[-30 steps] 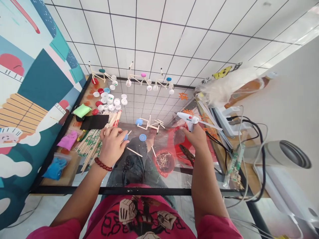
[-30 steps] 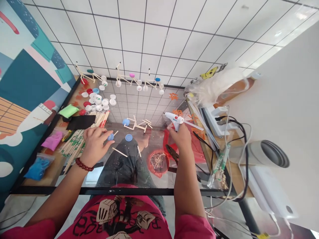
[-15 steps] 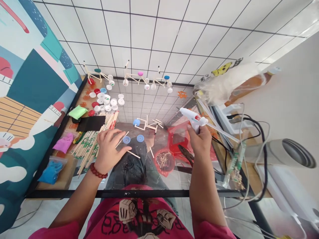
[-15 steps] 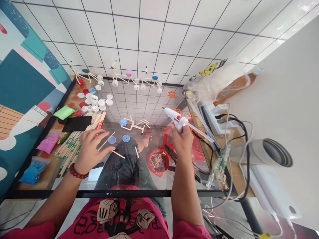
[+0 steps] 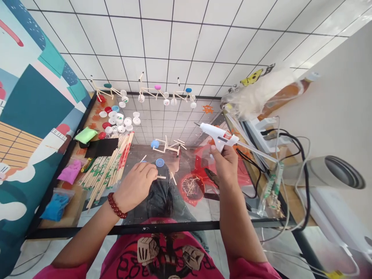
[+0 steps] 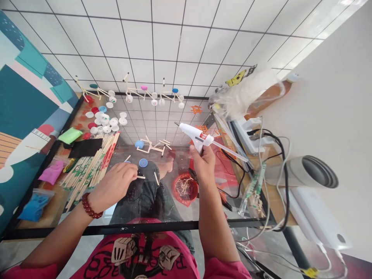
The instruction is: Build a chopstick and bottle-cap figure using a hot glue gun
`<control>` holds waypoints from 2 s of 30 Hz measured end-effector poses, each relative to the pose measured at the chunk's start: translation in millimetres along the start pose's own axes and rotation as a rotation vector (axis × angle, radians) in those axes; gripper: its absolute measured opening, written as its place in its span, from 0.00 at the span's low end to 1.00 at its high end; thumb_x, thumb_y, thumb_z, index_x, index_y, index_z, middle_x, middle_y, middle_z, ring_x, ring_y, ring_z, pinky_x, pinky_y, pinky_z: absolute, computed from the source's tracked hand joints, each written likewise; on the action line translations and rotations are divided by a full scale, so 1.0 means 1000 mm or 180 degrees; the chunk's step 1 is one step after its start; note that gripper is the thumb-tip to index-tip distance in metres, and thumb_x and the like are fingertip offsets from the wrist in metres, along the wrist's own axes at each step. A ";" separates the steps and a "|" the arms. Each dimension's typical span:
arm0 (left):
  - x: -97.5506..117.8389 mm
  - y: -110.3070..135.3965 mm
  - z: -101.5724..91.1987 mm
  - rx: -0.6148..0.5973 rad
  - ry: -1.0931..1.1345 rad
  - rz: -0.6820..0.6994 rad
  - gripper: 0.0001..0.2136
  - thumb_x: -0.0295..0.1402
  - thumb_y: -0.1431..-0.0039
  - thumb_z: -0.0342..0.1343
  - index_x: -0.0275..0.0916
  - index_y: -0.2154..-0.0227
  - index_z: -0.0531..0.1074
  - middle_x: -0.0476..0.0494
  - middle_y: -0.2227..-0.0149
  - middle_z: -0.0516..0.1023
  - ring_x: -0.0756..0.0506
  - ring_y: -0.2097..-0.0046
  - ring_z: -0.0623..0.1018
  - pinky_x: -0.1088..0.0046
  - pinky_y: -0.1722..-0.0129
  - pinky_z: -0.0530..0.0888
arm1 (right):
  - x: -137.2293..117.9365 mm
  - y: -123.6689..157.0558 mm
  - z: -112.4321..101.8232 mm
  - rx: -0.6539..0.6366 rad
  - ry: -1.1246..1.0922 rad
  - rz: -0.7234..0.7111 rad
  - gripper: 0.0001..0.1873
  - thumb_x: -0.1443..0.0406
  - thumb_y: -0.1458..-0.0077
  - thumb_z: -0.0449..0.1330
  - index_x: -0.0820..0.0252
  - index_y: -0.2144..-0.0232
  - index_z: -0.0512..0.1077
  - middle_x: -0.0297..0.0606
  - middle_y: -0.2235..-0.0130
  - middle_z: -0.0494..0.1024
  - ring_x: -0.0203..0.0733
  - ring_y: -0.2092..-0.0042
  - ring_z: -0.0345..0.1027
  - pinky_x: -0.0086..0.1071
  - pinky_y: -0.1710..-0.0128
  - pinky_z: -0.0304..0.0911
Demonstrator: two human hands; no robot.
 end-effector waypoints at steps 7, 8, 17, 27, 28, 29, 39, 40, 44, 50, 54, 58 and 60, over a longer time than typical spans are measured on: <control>-0.012 -0.069 -0.068 0.1274 0.1016 -0.0552 0.04 0.31 0.34 0.48 0.40 0.62 0.67 0.51 0.72 0.75 0.51 0.72 0.75 0.74 0.70 0.68 | -0.016 0.006 0.013 -0.0280 -0.0608 -0.0132 0.15 0.57 0.48 0.62 0.58 0.59 0.72 0.43 0.55 0.79 0.37 0.68 0.66 0.33 0.65 0.64; -0.012 -0.078 -0.069 0.1289 0.1108 -0.0521 0.04 0.30 0.35 0.49 0.40 0.62 0.67 0.51 0.71 0.76 0.51 0.71 0.75 0.74 0.69 0.68 | -0.018 0.007 0.015 -0.0324 -0.0633 -0.0151 0.15 0.58 0.48 0.62 0.58 0.59 0.72 0.42 0.56 0.79 0.37 0.68 0.66 0.34 0.65 0.64; -0.025 -0.088 -0.045 0.1108 0.2394 -0.1057 0.09 0.34 0.37 0.52 0.38 0.59 0.73 0.45 0.69 0.82 0.50 0.70 0.79 0.74 0.68 0.73 | -0.025 0.021 0.024 -0.0480 -0.0444 -0.0486 0.13 0.57 0.44 0.62 0.56 0.60 0.74 0.38 0.62 0.79 0.44 0.58 0.72 0.39 0.55 0.66; -0.019 -0.090 -0.024 0.0335 0.4130 -0.1404 0.14 0.42 0.40 0.56 0.36 0.61 0.69 0.42 0.70 0.82 0.52 0.77 0.76 0.79 0.82 0.68 | -0.018 0.028 0.026 -0.0548 -0.0307 -0.0504 0.16 0.52 0.38 0.53 0.56 0.60 0.73 0.37 0.66 0.75 0.41 0.65 0.67 0.36 0.62 0.65; -0.018 -0.089 -0.023 0.0310 0.4077 -0.1398 0.13 0.42 0.40 0.57 0.37 0.61 0.69 0.42 0.70 0.82 0.51 0.77 0.76 0.79 0.82 0.68 | -0.018 0.028 0.026 -0.0549 -0.0301 -0.0521 0.16 0.52 0.38 0.54 0.56 0.60 0.73 0.37 0.66 0.75 0.41 0.65 0.67 0.36 0.62 0.65; -0.018 -0.089 -0.022 0.0294 0.4030 -0.1390 0.13 0.42 0.40 0.57 0.37 0.61 0.69 0.43 0.69 0.82 0.51 0.77 0.76 0.79 0.83 0.68 | -0.018 0.029 0.027 -0.0554 -0.0276 -0.0539 0.16 0.52 0.38 0.54 0.56 0.60 0.72 0.37 0.65 0.75 0.41 0.65 0.67 0.36 0.62 0.65; -0.017 -0.087 -0.021 0.0321 0.3881 -0.1378 0.11 0.40 0.41 0.57 0.38 0.61 0.69 0.44 0.69 0.81 0.51 0.77 0.76 0.79 0.83 0.69 | -0.019 0.031 0.028 -0.0650 -0.0145 -0.0751 0.16 0.53 0.37 0.52 0.56 0.59 0.72 0.39 0.63 0.76 0.42 0.64 0.67 0.37 0.61 0.63; -0.017 -0.087 -0.021 0.0313 0.3866 -0.1382 0.11 0.40 0.41 0.57 0.38 0.61 0.69 0.44 0.70 0.81 0.51 0.77 0.76 0.79 0.83 0.69 | -0.019 0.031 0.028 -0.0641 -0.0103 -0.0771 0.17 0.53 0.36 0.52 0.56 0.59 0.73 0.39 0.63 0.76 0.42 0.65 0.67 0.37 0.61 0.62; -0.015 -0.087 -0.021 0.0287 0.3833 -0.1394 0.11 0.39 0.41 0.57 0.38 0.61 0.69 0.45 0.70 0.80 0.51 0.77 0.77 0.79 0.83 0.69 | -0.017 0.032 0.028 -0.0627 0.0052 -0.0860 0.17 0.53 0.36 0.51 0.57 0.60 0.73 0.38 0.65 0.76 0.41 0.67 0.65 0.37 0.63 0.62; -0.014 -0.088 -0.019 0.0302 0.3934 -0.1391 0.10 0.39 0.42 0.58 0.38 0.61 0.69 0.45 0.71 0.81 0.51 0.77 0.77 0.80 0.83 0.69 | -0.015 0.031 0.029 -0.0643 0.0060 -0.0858 0.17 0.52 0.36 0.51 0.56 0.62 0.71 0.38 0.64 0.74 0.41 0.65 0.65 0.36 0.63 0.62; -0.013 -0.088 -0.019 0.0304 0.4035 -0.1368 0.10 0.39 0.41 0.57 0.38 0.62 0.69 0.45 0.71 0.81 0.51 0.77 0.77 0.80 0.83 0.69 | -0.015 0.030 0.029 -0.0665 0.0092 -0.0854 0.17 0.52 0.36 0.50 0.57 0.64 0.70 0.38 0.65 0.73 0.40 0.66 0.64 0.35 0.65 0.62; -0.012 -0.088 -0.019 0.0301 0.4097 -0.1368 0.10 0.39 0.41 0.57 0.38 0.62 0.68 0.45 0.71 0.81 0.52 0.78 0.76 0.80 0.84 0.68 | -0.016 0.030 0.028 -0.0698 0.0121 -0.0889 0.16 0.54 0.35 0.50 0.57 0.65 0.69 0.36 0.68 0.70 0.39 0.68 0.62 0.35 0.66 0.60; -0.011 -0.088 -0.019 0.0299 0.4088 -0.1384 0.11 0.39 0.41 0.58 0.38 0.61 0.68 0.45 0.71 0.81 0.52 0.78 0.76 0.80 0.84 0.68 | -0.016 0.030 0.027 -0.0700 0.0132 -0.0894 0.16 0.54 0.35 0.50 0.57 0.66 0.69 0.35 0.69 0.70 0.39 0.68 0.62 0.35 0.66 0.60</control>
Point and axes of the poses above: each hand's wrist, its own y-axis away from the middle knuckle, its own z-axis out of the palm, x = y × z, the point moved 6 cm from there along -y, towards the middle knuckle
